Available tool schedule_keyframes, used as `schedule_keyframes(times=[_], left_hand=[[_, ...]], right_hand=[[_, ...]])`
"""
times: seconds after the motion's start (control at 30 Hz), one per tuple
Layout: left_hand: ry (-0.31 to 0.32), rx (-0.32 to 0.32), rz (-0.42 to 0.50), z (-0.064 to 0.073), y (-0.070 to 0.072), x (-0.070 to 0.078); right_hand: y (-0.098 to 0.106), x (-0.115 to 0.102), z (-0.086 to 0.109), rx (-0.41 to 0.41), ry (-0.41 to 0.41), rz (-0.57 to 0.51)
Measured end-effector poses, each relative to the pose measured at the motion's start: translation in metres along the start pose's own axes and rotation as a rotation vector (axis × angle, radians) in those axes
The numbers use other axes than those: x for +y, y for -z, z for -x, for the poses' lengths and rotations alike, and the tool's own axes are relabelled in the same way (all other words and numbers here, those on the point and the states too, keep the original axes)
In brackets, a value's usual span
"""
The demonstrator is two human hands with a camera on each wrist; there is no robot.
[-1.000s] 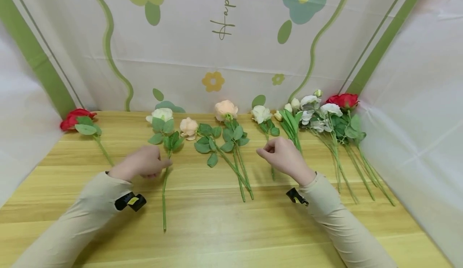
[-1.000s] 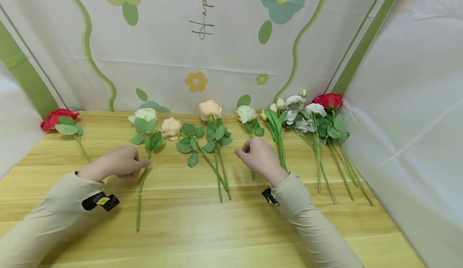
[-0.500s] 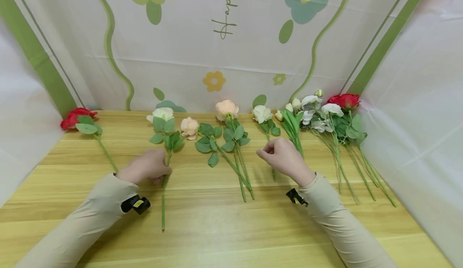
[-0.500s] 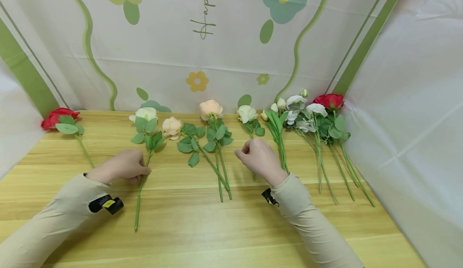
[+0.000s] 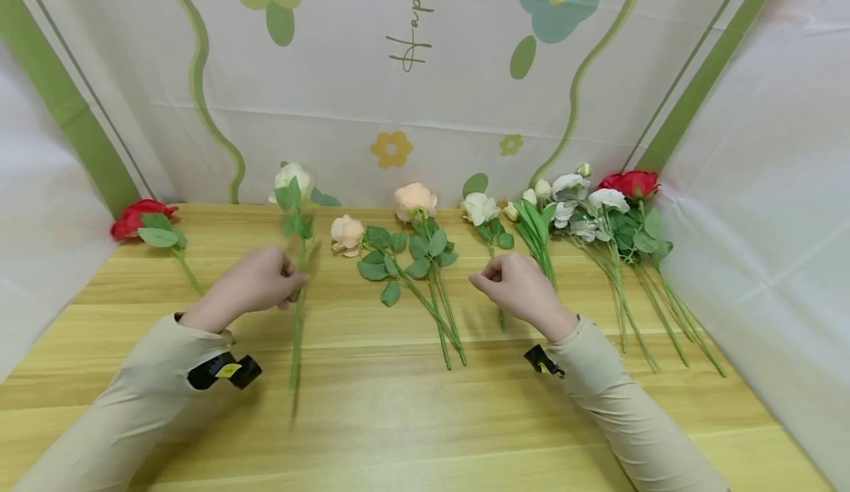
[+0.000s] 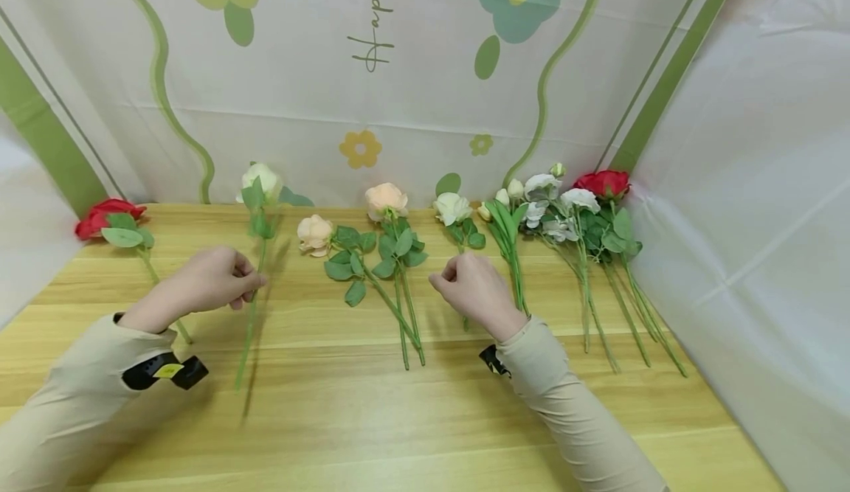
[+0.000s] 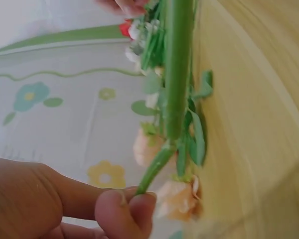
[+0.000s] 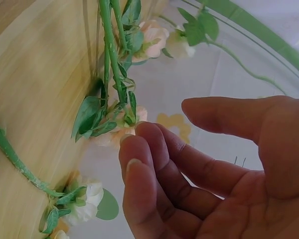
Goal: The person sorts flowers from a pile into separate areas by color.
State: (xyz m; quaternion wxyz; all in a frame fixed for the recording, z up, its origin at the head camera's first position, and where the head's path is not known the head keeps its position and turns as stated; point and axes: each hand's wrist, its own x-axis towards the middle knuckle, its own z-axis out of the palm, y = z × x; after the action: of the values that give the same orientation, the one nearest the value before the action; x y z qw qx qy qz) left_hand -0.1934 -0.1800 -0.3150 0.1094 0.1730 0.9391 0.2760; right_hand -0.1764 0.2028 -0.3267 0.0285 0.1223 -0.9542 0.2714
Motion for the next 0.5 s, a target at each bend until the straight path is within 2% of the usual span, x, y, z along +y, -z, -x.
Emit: schedule_keyframes(times=[0.13, 0.27, 0.37, 0.5], left_hand=[[0.008, 0.052, 0.046, 0.003, 0.002, 0.010], [0.011, 0.120, 0.088, 0.004, 0.002, 0.019], [-0.008, 0.182, 0.117, 0.004, -0.002, 0.024], [-0.058, 0.254, 0.203, 0.001, -0.011, 0.028]], right_hand=[[0.000, -0.002, 0.000, -0.007, 0.005, -0.017], [0.001, -0.004, -0.001, -0.027, 0.007, -0.102], [0.000, -0.006, 0.000, -0.046, -0.006, -0.229], [-0.003, -0.013, 0.001, -0.081, -0.032, -0.461]])
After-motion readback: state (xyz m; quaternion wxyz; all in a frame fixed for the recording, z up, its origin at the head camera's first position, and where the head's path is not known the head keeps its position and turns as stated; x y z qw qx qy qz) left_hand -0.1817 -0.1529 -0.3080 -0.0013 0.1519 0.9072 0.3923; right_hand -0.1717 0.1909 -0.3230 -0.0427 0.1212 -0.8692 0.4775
